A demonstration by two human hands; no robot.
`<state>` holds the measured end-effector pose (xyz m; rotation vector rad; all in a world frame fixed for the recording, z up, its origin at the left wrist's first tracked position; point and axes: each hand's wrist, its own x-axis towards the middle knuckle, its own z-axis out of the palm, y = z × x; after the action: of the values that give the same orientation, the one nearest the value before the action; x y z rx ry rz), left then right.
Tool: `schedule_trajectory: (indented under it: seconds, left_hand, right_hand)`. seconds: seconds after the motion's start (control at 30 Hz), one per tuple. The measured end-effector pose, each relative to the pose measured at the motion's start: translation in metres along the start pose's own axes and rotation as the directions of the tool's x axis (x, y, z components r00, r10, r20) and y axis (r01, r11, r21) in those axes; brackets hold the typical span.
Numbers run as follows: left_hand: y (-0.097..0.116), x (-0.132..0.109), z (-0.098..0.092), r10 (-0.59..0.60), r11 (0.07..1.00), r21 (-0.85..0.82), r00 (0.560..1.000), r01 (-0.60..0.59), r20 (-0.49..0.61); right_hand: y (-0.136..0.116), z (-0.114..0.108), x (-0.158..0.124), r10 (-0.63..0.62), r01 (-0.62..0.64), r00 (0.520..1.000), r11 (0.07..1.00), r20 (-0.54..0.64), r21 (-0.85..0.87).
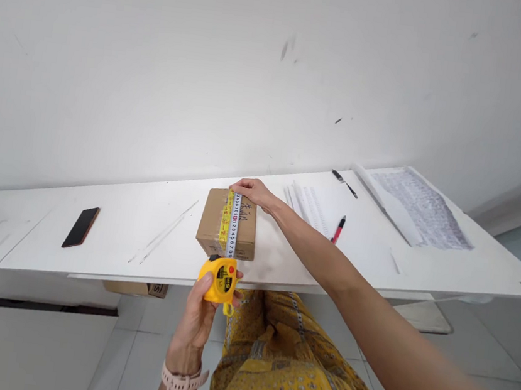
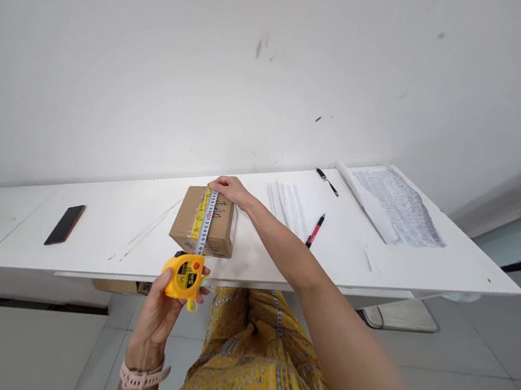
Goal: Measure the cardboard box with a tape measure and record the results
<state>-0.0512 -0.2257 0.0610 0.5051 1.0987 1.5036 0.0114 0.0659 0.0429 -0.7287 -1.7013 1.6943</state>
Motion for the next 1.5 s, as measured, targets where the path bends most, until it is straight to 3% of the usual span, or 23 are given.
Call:
schedule_trajectory:
  seconds: [0.17,0.3,0.43,0.53,0.63,0.73,0.87,1.1,1.27,1.5]
  left_hand:
    - [0.002,0.012,0.004,0.023,1.000,0.013,0.999,-0.024,0.027]
    - [0.019,0.017,-0.010,0.042,0.998,0.044,0.997,-0.045,0.062]
    - [0.068,0.025,-0.045,0.011,0.973,0.223,0.975,-0.062,0.224]
    - [0.120,0.045,-0.072,0.003,0.896,0.428,0.965,-0.120,0.263]
    - [0.162,0.077,-0.087,-0.006,0.778,0.603,0.959,-0.174,0.285]
    - [0.182,0.111,-0.090,-0.082,0.712,0.680,0.942,-0.173,0.326]
    - [0.180,0.142,-0.090,-0.172,0.705,0.696,0.919,-0.136,0.355]
    - [0.168,0.166,-0.111,-0.256,0.777,0.625,0.867,-0.080,0.428]
    - [0.157,0.171,-0.111,-0.281,0.806,0.587,0.825,-0.075,0.491]
    - [0.144,0.173,-0.106,-0.276,0.809,0.578,0.804,-0.101,0.527]
  right_hand:
    - [0.004,0.000,0.003,-0.007,0.007,1.000,0.999,-0.007,-0.032]
    - [-0.016,-0.008,-0.006,-0.143,0.130,0.988,0.972,-0.056,-0.196]
    - [-0.053,-0.022,-0.048,-0.266,0.215,0.958,0.910,-0.103,-0.354]
    - [-0.064,-0.023,-0.091,-0.235,0.188,0.970,0.886,-0.061,-0.425]
    - [-0.047,-0.009,-0.125,-0.169,0.145,0.985,0.896,-0.020,-0.420]
    - [-0.019,0.007,-0.137,-0.186,0.134,0.977,0.915,-0.103,-0.381]
    - [0.002,0.018,-0.133,-0.170,0.115,0.952,0.969,-0.253,-0.221]
    - [0.005,0.027,-0.127,0.015,0.002,0.973,0.997,-0.232,0.073]
    - [0.008,0.036,-0.121,0.047,-0.019,0.968,0.993,-0.246,0.114]
    - [0.011,0.032,-0.119,0.031,-0.016,0.968,0.998,-0.248,0.062]
